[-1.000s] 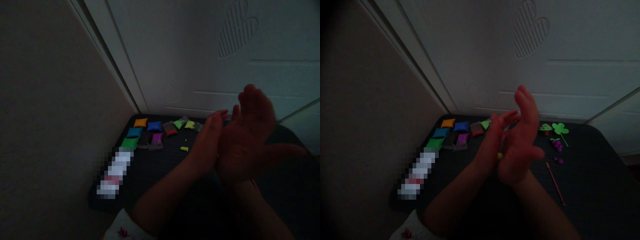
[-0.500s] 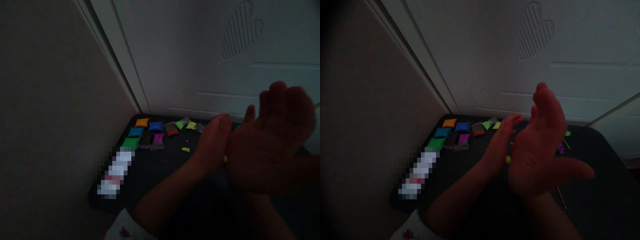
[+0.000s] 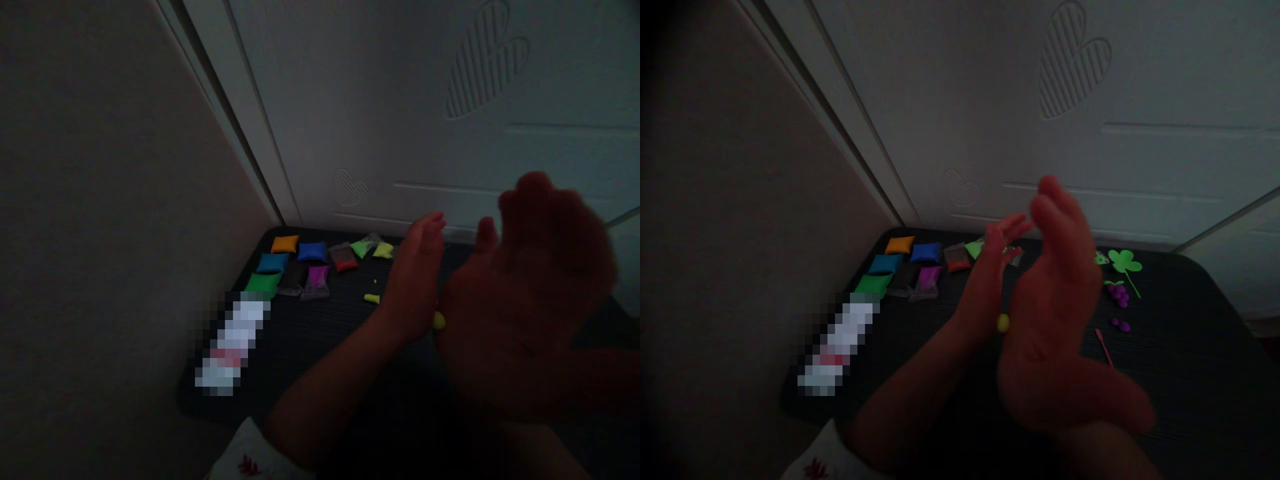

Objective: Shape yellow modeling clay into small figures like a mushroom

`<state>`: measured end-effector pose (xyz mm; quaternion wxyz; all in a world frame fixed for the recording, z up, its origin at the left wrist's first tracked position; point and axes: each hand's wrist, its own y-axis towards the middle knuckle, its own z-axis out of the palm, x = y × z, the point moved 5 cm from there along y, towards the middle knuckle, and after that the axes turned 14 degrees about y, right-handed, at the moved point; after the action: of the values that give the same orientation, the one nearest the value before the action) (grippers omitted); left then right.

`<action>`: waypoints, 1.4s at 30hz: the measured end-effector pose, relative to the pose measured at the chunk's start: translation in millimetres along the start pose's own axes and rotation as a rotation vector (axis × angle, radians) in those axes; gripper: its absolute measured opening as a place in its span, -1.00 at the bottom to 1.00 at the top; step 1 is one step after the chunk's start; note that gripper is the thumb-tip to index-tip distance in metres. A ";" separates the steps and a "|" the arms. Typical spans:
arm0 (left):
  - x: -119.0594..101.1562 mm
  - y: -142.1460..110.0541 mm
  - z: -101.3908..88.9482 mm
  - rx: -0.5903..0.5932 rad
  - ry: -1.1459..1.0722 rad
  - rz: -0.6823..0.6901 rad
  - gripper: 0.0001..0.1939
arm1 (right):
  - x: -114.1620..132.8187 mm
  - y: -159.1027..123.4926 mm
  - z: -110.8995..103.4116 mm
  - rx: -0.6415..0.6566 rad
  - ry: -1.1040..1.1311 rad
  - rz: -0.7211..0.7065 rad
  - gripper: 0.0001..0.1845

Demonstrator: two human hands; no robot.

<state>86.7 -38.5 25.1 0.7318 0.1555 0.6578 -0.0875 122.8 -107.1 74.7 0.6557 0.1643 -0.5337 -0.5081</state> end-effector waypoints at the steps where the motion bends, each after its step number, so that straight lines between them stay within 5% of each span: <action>1: -0.3 -2.7 4.4 0.046 0.045 0.054 -0.46 | -0.2 3.9 -5.1 -0.093 0.064 0.019 0.05; 3: 0.5 -8.8 11.6 0.130 0.103 0.100 -0.41 | -5.6 10.0 -12.1 -0.168 0.042 0.072 0.09; 6: -0.6 -14.4 14.2 0.177 0.079 0.104 -0.41 | -15.2 12.4 -14.6 -0.089 -0.048 0.036 -0.14; 10: -8.1 -11.4 5.6 0.091 -0.008 0.140 -0.41 | -21.7 3.6 -6.7 -0.009 0.012 -0.003 -0.26; 15: -10.0 -8.5 3.3 0.055 0.028 0.158 -0.35 | -4.6 1.2 -3.2 -0.120 0.139 0.041 -0.23; 22: -6.5 -9.4 4.3 0.023 0.064 0.149 -0.34 | 13.7 -1.6 -0.3 -0.174 -0.086 0.075 -0.22; 32: -10.6 -8.0 -3.6 0.007 0.012 0.159 -0.39 | -12.4 -7.8 1.5 -0.049 0.079 -0.004 -0.36; 35: -7.8 -6.0 -4.8 -0.007 0.002 0.137 -0.42 | -7.3 -8.6 2.4 -0.021 0.001 -0.039 -0.46; 38: -5.8 -5.9 1.3 0.005 -0.014 0.111 -0.43 | -1.2 -4.8 -0.8 -0.070 -0.072 -0.008 -0.34; 42: 10.3 -8.0 24.5 0.222 -0.360 -0.169 -0.42 | -12.3 5.9 -11.0 0.041 -0.237 -0.043 -0.28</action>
<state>108.2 -53.7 16.1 0.8059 0.1612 0.5135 -0.2466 136.3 -97.8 68.4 0.5736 0.1277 -0.6141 -0.5269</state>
